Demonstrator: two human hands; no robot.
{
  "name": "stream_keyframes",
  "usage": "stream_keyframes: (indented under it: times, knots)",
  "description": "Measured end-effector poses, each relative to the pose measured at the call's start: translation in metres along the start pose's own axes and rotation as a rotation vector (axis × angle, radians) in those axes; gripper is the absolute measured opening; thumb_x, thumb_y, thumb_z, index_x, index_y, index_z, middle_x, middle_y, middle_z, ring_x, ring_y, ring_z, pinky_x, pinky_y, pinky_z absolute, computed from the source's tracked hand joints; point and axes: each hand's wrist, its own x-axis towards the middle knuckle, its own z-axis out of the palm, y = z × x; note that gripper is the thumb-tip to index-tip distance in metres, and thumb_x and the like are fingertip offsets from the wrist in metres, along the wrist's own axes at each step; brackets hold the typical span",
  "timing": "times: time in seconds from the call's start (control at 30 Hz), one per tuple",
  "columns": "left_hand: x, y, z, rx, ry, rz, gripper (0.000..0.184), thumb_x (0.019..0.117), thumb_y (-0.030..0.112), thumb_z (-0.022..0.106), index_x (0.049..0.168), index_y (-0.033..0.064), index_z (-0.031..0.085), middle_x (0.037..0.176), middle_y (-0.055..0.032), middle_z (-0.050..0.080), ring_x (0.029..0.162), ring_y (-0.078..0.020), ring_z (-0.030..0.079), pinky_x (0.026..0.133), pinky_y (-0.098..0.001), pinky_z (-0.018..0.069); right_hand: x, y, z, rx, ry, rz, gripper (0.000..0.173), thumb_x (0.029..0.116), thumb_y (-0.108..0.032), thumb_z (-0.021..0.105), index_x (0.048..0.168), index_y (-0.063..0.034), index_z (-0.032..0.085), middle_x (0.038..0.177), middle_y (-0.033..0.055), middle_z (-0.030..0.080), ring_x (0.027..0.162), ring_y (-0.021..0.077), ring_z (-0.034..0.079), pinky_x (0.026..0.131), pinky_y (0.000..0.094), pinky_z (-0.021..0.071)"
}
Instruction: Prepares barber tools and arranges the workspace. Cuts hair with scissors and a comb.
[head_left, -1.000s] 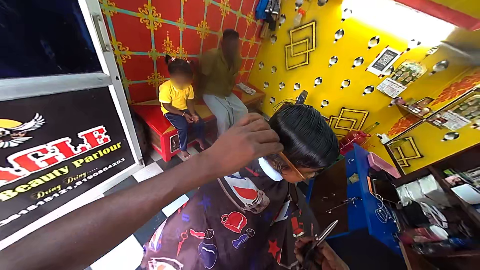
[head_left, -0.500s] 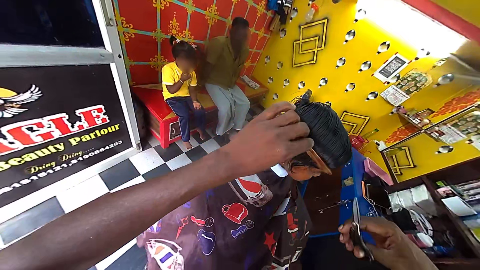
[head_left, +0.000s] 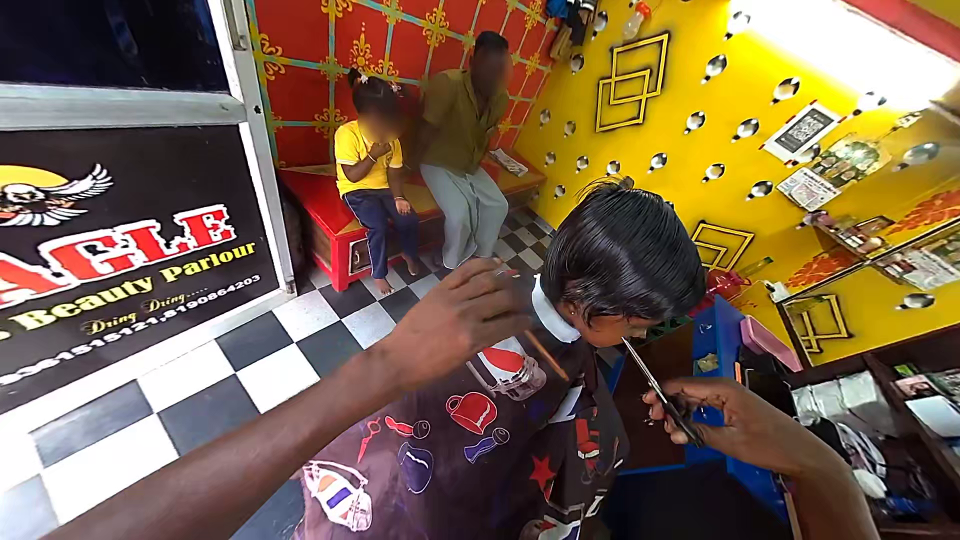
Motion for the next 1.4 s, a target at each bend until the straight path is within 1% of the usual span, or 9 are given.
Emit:
stream_keyframes:
  times: [0.17,0.3,0.4,0.53,0.67,0.83,1.07,1.17,1.4]
  knots:
    - [-0.068,0.029,0.008,-0.081,0.040,-0.279,0.028,0.1000,0.008,0.051,0.106,0.0176,0.077,0.106,0.0026,0.073,0.110,-0.0169,0.067,0.113,-0.0501,0.0429,0.007,0.006,-0.008,-0.008,-0.020,0.001,0.041,0.0874,-0.039,0.078,0.123,-0.0176,0.071,0.107,-0.0006,0.075,0.085,0.0119,0.072,0.076,0.0256,0.0608]
    - [-0.119,0.054,0.003,-0.087,0.076,-0.502,0.031,0.1025,0.015,0.047,0.107,0.0231,0.077,0.107,0.0065,0.073,0.110,-0.0125,0.067,0.113,-0.0483,0.0437,0.010,0.014,-0.018,0.004,-0.040,0.016,0.042,0.0858,-0.034,0.079,0.123,-0.0154,0.072,0.105,0.0001,0.074,0.084,0.0120,0.071,0.075,0.0252,0.0604]
    - [-0.149,0.068,-0.004,-0.075,0.091,-0.596,0.031,0.1029,0.019,0.046,0.104,0.0213,0.077,0.104,0.0060,0.074,0.107,-0.0118,0.068,0.113,-0.0484,0.0425,0.015,0.009,-0.022,0.026,-0.053,0.028,0.039,0.0863,-0.029,0.080,0.122,-0.0151,0.073,0.107,-0.0001,0.075,0.087,0.0112,0.072,0.078,0.0240,0.0602]
    - [-0.172,0.082,-0.012,-0.065,0.102,-0.700,0.029,0.1039,0.024,0.048,0.101,0.0223,0.078,0.100,0.0065,0.075,0.105,-0.0105,0.069,0.113,-0.0455,0.0422,0.021,0.008,-0.025,0.011,-0.049,0.018,0.037,0.0858,-0.027,0.080,0.121,-0.0151,0.073,0.106,-0.0009,0.075,0.085,0.0105,0.072,0.076,0.0230,0.0604]
    - [-0.182,0.090,-0.013,-0.064,0.111,-0.740,0.029,0.1050,0.027,0.048,0.101,0.0229,0.077,0.100,0.0068,0.075,0.105,-0.0081,0.068,0.114,-0.0406,0.0412,0.029,0.010,-0.027,-0.019,-0.047,0.002,0.038,0.0848,-0.024,0.079,0.121,-0.0151,0.073,0.106,-0.0010,0.075,0.086,0.0106,0.072,0.076,0.0228,0.0599]
    - [-0.183,0.094,-0.014,-0.047,0.114,-0.756,0.029,0.1045,0.027,0.049,0.100,0.0228,0.077,0.100,0.0069,0.075,0.105,-0.0079,0.068,0.114,-0.0401,0.0406,0.037,0.009,-0.028,-0.031,-0.043,-0.010,0.036,0.0842,-0.025,0.078,0.119,-0.0149,0.073,0.104,-0.0023,0.075,0.084,0.0090,0.072,0.075,0.0214,0.0596]
    - [-0.181,0.097,-0.011,-0.056,0.116,-0.766,0.029,0.1050,0.028,0.049,0.102,0.0234,0.077,0.101,0.0077,0.075,0.105,-0.0072,0.068,0.115,-0.0396,0.0407,0.044,0.009,-0.030,-0.033,-0.056,-0.058,0.038,0.0840,-0.028,0.080,0.119,-0.0156,0.074,0.106,-0.0012,0.075,0.087,0.0107,0.072,0.078,0.0226,0.0595]
    - [-0.181,0.097,-0.010,-0.059,0.120,-0.764,0.029,0.1052,0.028,0.049,0.101,0.0242,0.077,0.101,0.0080,0.075,0.105,-0.0065,0.068,0.115,-0.0391,0.0404,0.047,0.005,-0.030,-0.012,-0.062,-0.057,0.038,0.0830,-0.026,0.081,0.119,-0.0146,0.074,0.105,-0.0004,0.075,0.087,0.0116,0.072,0.078,0.0231,0.0598]
    - [-0.179,0.097,-0.007,-0.071,0.118,-0.754,0.028,0.1053,0.029,0.049,0.101,0.0249,0.077,0.101,0.0089,0.075,0.104,-0.0058,0.068,0.114,-0.0382,0.0412,0.052,-0.001,-0.032,-0.014,-0.066,-0.078,0.038,0.0849,-0.030,0.080,0.119,-0.0147,0.073,0.107,-0.0005,0.075,0.087,0.0113,0.072,0.078,0.0231,0.0605]
